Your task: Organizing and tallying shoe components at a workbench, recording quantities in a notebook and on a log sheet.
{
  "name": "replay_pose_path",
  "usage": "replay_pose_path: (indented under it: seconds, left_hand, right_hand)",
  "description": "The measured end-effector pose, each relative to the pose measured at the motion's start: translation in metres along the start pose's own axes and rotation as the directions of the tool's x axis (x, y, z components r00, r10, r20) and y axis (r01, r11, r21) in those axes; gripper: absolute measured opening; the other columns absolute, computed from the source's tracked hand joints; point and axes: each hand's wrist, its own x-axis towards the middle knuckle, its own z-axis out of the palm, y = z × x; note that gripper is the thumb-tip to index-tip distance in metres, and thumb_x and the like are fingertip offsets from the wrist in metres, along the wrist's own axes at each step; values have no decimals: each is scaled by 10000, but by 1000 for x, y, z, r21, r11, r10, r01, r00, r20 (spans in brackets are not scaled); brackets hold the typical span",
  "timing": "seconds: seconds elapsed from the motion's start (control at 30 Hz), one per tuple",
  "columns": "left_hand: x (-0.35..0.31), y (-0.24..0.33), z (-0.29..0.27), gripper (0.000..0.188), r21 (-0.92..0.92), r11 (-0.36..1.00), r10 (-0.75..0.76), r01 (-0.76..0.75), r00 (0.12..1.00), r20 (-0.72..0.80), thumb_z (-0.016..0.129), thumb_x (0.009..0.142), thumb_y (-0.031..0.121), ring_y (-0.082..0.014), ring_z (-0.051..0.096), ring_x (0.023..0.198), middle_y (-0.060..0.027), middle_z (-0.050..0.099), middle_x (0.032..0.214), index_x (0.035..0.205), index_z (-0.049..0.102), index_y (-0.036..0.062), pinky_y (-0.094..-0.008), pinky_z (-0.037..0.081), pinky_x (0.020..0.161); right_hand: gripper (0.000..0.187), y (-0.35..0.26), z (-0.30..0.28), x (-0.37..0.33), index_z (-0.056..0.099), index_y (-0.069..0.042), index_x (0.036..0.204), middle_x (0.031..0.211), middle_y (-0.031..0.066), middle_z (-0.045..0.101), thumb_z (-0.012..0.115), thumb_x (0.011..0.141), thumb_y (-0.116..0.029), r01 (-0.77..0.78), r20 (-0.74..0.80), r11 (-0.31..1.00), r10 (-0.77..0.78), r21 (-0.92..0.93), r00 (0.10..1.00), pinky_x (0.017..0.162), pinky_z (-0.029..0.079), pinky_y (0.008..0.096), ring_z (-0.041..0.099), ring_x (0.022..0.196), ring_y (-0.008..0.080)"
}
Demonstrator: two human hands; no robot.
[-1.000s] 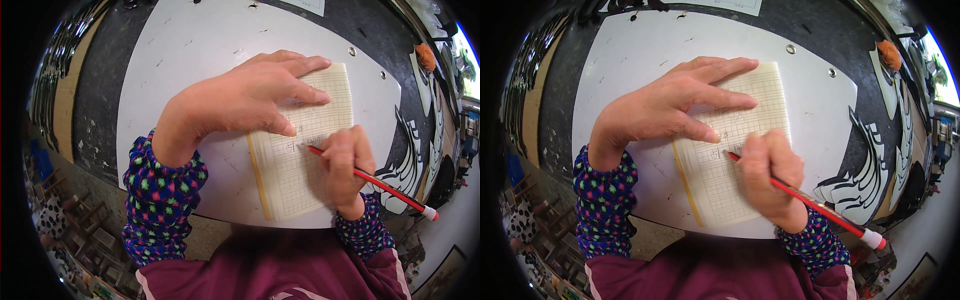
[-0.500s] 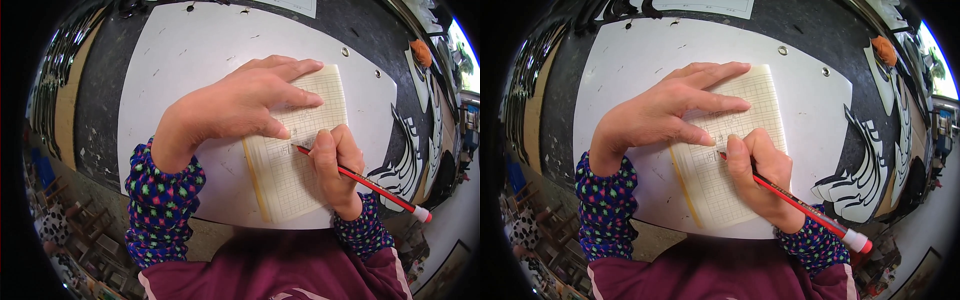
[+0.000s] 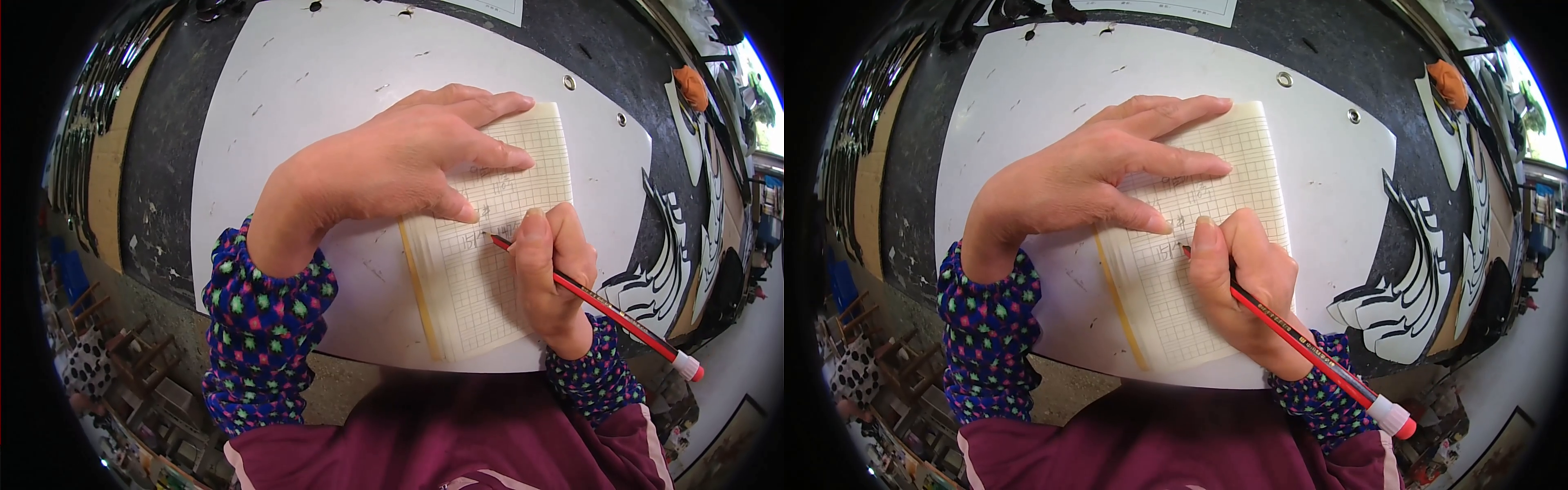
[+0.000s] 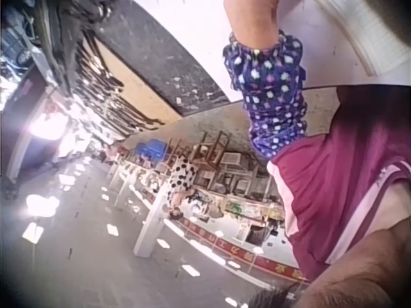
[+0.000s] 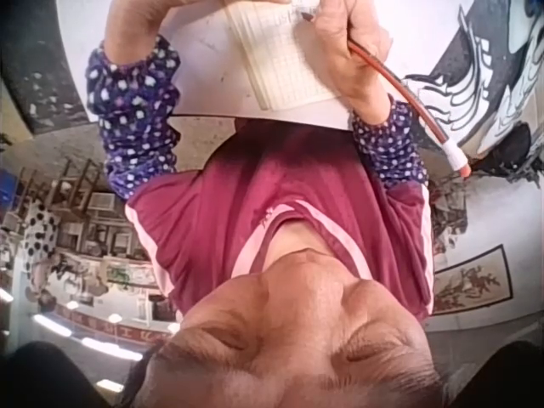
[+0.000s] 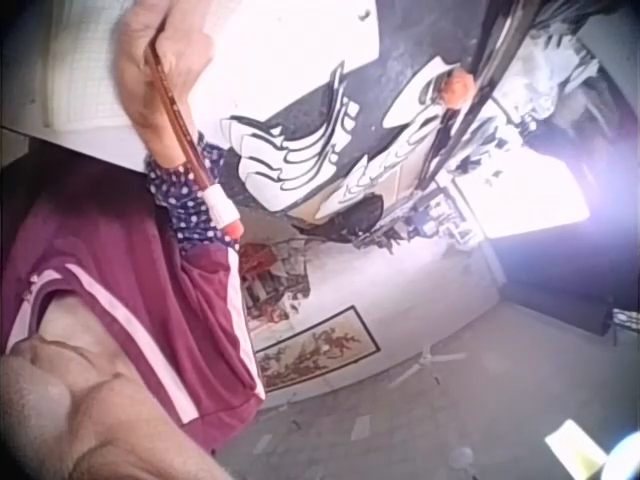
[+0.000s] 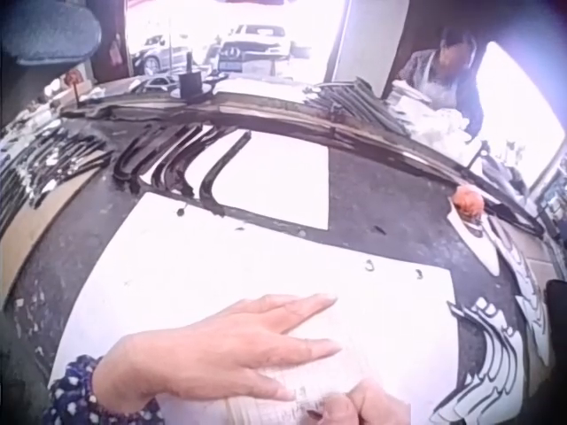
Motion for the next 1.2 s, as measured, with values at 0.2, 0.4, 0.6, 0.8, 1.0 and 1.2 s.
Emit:
replay_pose_path:
  seconds: [0.2, 0.4, 0.6, 0.8, 1.0, 1.2]
  left_hand:
    - [-1, 2, -2, 645, 23, 1000, 6, -6, 1000, -9, 732, 682, 193, -353, 312, 1383, -119, 304, 1561, 1314, 611, 150, -448, 244, 1155]
    - [-1, 3, -6, 635, -6, 1000, 24, -24, 1000, -10, 733, 681, 191, -355, 318, 1381, -115, 313, 1559, 1305, 621, 152, -449, 245, 1153]
    - [-2, 10, -11, 625, 0, 1000, -26, 26, 1000, -5, 738, 687, 207, -359, 329, 1374, -104, 316, 1559, 1301, 626, 161, -451, 258, 1147]
    - [4, 27, -26, 651, 69, 998, 8, -8, 1000, -4, 760, 688, 176, -375, 349, 1362, -144, 310, 1556, 1321, 607, 164, -446, 278, 1137]
    - [12, 60, -43, 723, 13, 998, -69, 69, 997, -45, 779, 688, 214, -374, 355, 1363, -184, 323, 1541, 1375, 556, 162, -445, 265, 1145]
    - [35, 87, -60, 677, 80, 985, -147, 156, 984, -104, 754, 719, 223, -357, 445, 1298, -187, 443, 1452, 1357, 552, 123, -428, 348, 1094]
  right_hand:
    - [281, -4, -2, 3, 476, -47, 721, 575, 86, 565, 592, 957, -144, 38, 35, 999, -38, -14, 999, 448, 429, 313, 524, 454, 176]
    - [264, -4, -1, 1, 475, -43, 727, 573, 94, 562, 583, 954, -121, 27, 15, 1000, -27, -3, 1000, 442, 422, 319, 520, 447, 184]
    - [275, -12, -2, 6, 458, -42, 717, 587, 15, 535, 529, 978, -93, 56, 46, 998, -56, 3, 997, 464, 386, 265, 443, 500, 73]
    - [280, -16, -11, 8, 436, -46, 734, 544, 36, 512, 529, 990, -112, 113, -121, 975, -91, 191, 989, 395, 366, 300, 460, 432, 108]
    - [174, -26, -32, 24, 454, -38, 835, 652, 21, 535, 513, 995, -74, 216, -307, 796, -39, 566, 951, 496, 383, 215, 462, 542, 59]
    - [77, -26, -71, 56, 549, -21, 933, 767, 62, 590, 622, 936, -47, 423, -375, 880, -325, 217, 868, 584, 444, 253, 527, 633, 122]
